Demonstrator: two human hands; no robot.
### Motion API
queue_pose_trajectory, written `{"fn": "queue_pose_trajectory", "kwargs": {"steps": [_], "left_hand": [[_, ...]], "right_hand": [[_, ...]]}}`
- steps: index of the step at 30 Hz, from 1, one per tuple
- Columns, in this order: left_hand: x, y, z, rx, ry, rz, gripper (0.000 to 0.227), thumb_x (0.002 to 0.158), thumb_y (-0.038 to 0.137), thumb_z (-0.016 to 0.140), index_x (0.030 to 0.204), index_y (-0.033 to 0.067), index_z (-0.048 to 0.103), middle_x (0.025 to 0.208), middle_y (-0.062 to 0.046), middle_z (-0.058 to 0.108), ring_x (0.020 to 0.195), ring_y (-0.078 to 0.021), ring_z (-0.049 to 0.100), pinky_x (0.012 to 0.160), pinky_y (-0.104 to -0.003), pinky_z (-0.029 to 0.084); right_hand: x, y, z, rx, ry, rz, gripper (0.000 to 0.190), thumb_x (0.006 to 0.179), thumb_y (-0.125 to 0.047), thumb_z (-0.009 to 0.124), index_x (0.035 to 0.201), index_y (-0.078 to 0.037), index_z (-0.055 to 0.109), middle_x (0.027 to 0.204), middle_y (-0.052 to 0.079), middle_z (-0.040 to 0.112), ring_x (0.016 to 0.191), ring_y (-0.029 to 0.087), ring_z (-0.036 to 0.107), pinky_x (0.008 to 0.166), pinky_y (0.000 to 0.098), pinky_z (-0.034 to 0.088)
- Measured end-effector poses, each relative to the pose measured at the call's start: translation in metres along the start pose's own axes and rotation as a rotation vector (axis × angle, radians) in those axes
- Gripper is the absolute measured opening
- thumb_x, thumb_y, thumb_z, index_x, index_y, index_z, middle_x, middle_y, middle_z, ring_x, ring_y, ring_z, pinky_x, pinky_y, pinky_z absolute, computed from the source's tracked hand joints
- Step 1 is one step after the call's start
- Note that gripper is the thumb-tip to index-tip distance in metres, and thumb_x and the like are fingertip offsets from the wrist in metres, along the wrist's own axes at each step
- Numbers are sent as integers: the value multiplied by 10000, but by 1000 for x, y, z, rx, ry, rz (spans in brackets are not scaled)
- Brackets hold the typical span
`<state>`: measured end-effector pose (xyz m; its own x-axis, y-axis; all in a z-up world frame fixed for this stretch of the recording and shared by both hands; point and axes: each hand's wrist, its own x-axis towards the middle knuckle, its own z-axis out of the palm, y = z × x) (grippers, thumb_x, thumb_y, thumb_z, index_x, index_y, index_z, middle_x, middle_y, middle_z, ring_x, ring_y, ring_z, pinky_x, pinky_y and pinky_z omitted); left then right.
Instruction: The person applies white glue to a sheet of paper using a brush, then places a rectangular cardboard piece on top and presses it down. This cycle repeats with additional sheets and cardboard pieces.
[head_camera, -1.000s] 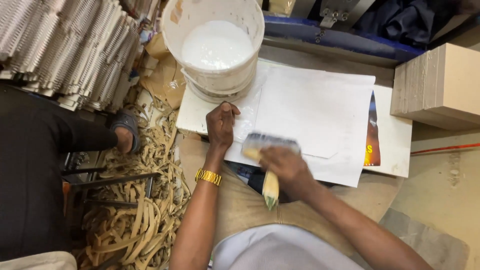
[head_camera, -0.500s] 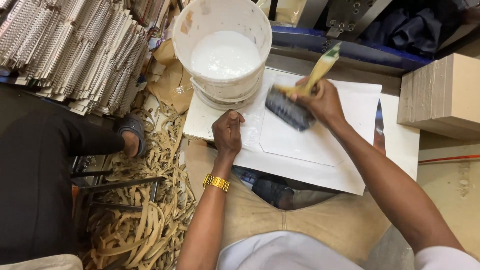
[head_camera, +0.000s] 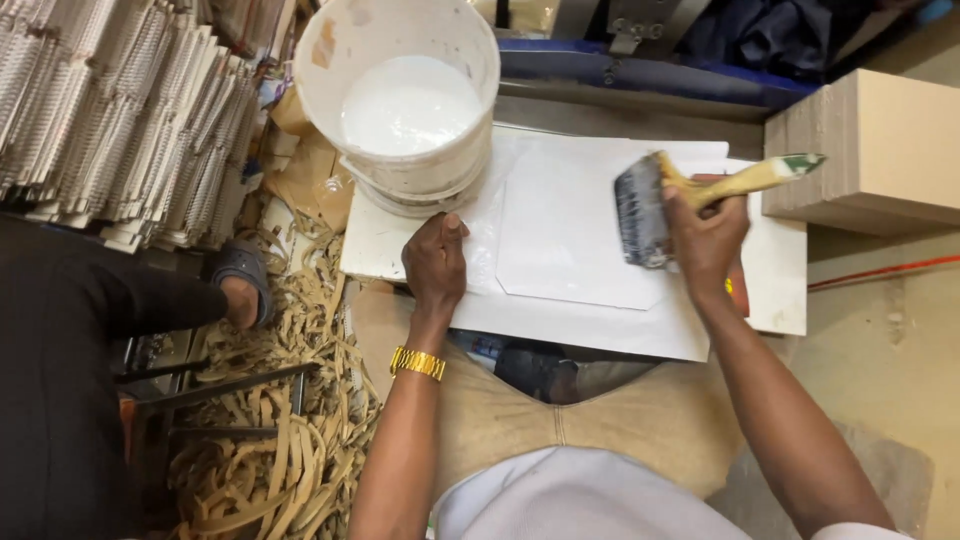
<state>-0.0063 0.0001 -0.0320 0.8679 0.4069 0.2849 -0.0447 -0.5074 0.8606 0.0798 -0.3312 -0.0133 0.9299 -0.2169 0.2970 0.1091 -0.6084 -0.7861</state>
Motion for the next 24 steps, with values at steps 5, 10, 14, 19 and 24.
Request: {"fn": "queue_pose_trajectory", "kwargs": {"steps": [5,10,14,19,24], "left_hand": [[13,15,4,149,-179,36,358,942,442,718,783,127,658,578,-82,574,656,-349,643,648,-481,518],[19,19,7,230,-301,-92,396,742,412,853,872,114,628,672,-102,617,764,-364,657,755,-495,500],[23,24,4,202,-368,-158,416,719,392,878,874,105,619,681,-119,618,764,-379,653,734,-485,481],[20,22,6,212,-390,-194,366,714,372,897,829,139,639,640,-62,565,698,-318,628,693,-417,490],[17,25,4,123,-317,-214,332,711,287,927,763,149,630,588,-9,489,618,-245,544,660,-358,457]], "right_hand": [[24,17,-25,-99,183,-103,374,865,-152,929,1110,-26,676,982,189,728,906,300,730,763,405,548],[-23,4,2,20,214,69,356,833,-221,893,1058,-33,691,981,232,735,952,359,738,792,502,544],[-12,22,-47,-53,313,-25,305,861,-186,913,1067,-83,714,943,177,753,911,328,758,779,425,581],[-45,-21,-29,12,328,-5,326,864,-136,888,1090,1,697,991,268,710,982,383,728,853,473,555],[-79,18,-18,176,218,117,468,874,-192,889,1179,34,616,1107,249,669,1090,300,673,951,483,522]]}}
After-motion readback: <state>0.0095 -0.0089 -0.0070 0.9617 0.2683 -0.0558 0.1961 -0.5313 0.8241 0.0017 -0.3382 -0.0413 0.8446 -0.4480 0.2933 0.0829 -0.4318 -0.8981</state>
